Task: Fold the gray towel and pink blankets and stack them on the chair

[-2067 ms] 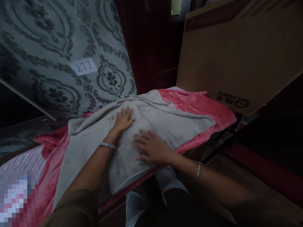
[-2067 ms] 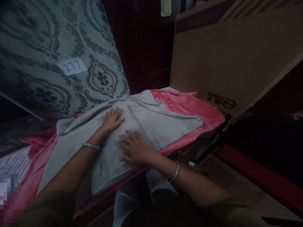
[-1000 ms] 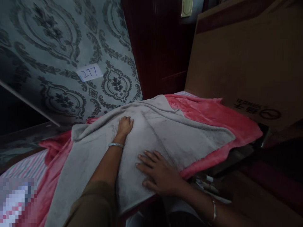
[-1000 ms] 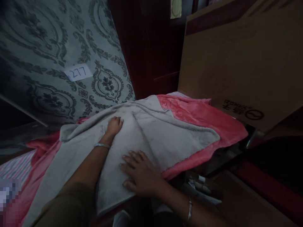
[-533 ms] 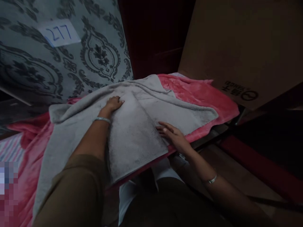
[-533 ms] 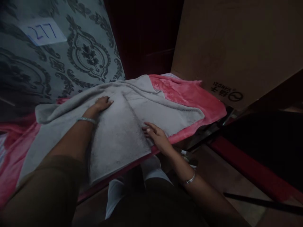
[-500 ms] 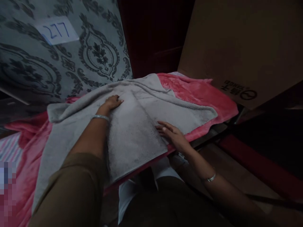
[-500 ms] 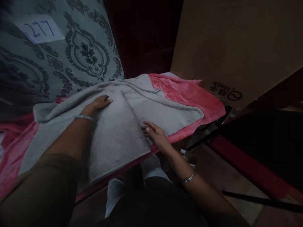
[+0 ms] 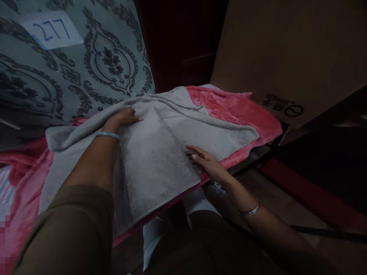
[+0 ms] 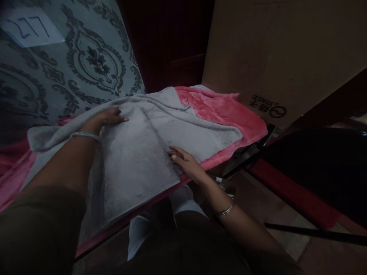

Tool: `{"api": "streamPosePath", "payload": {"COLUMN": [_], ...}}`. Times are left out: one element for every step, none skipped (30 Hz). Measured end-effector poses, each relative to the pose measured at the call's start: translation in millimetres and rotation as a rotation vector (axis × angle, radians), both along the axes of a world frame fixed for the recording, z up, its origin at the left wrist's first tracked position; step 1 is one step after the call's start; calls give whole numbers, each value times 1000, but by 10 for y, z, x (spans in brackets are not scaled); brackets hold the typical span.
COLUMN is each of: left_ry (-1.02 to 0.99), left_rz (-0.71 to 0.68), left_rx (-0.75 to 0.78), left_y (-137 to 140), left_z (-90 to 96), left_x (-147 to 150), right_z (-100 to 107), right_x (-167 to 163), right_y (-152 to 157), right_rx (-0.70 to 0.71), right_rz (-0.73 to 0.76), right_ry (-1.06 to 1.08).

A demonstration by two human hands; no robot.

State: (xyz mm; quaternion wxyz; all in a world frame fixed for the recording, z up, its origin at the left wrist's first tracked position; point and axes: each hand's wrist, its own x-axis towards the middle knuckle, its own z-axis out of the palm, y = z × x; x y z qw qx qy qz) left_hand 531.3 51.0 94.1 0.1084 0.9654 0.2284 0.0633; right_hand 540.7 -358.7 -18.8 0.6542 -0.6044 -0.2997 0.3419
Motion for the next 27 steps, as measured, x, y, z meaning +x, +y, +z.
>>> {"api": "streamPosePath", "payload": {"left_ry": [40, 65, 66, 41, 13, -15, -43, -73, -109, -149, -187, -220, -247, -268, -281, -290, -299, -308, -320, -335, -351, -369, -391, -414, -439, -459, -472], "left_rz": [15, 32, 47, 62, 82, 107, 127, 139, 141, 133, 121, 111, 110, 118, 131, 143, 154, 165, 177, 182, 187, 193, 197, 196, 188, 178, 175], "left_rx": [-11, -21, -22, -11, 4, 20, 35, 45, 49, 44, 37, 29, 21, 16, 15, 19, 32, 50, 71, 87, 97, 103, 103, 94, 75, 45, -1], "left_y": [-34, -71, -109, -146, -182, -215, -247, -278, -312, -348, -387, -429, -474, -519, -564, -607, -647, -684, -718, -749, -777, -800, -817, -826, -825, -814, -793], "left_z": [63, 131, 203, 279, 360, 445, 536, 630, 728, 827, 925, 1020, 1110, 1193, 1268, 1336, 1397, 1452, 1503, 1553, 1604, 1656, 1709, 1763, 1815, 1860, 1896], "left_x": [-37, -81, -129, -181, -235, -291, -349, -411, -477, -548, -624, -703, -784, -866, -947, -1026, -1102, -1176, -1249, -1322, -1397, -1477, -1560, -1649, -1742, -1837, -1932], "right_z": [4, 4, 2, -4, -10, -16, -19, -18, -10, 3, 23, 46, 71, 95, 116, 133, 146, 158, 172, 192, 222, 267, 328, 407, 500, 606, 720], "right_x": [2, 7, 13, 19, 24, 26, 23, 13, -3, -25, -54, -88, -125, -165, -205, -245, -283, -318, -348, -370, -383, -383, -366, -331, -277, -202, -111], "right_y": [1, 3, 6, 9, 15, 22, 33, 46, 61, 78, 95, 112, 127, 140, 151, 160, 167, 173, 179, 183, 185, 186, 184, 182, 182, 186, 198], "right_rx": [-10, -17, -20, -20, -17, -13, -9, -5, -2, 2, 9, 21, 38, 57, 75, 85, 85, 74, 60, 46, 35, 31, 29, 26, 25, 26, 30], "right_rz": [4, 9, 13, 18, 22, 24, 25, 24, 23, 22, 24, 29, 40, 55, 73, 89, 98, 97, 93, 87, 84, 86, 91, 95, 89, 73, 53], "right_ry": [-21, -41, -58, -72, -83, -89, -94, -97, -99, -103, -109, -116, -121, -125, -127, -127, -126, -125, -121, -117, -114, -115, -125, -150, -192, -247, -311]}}
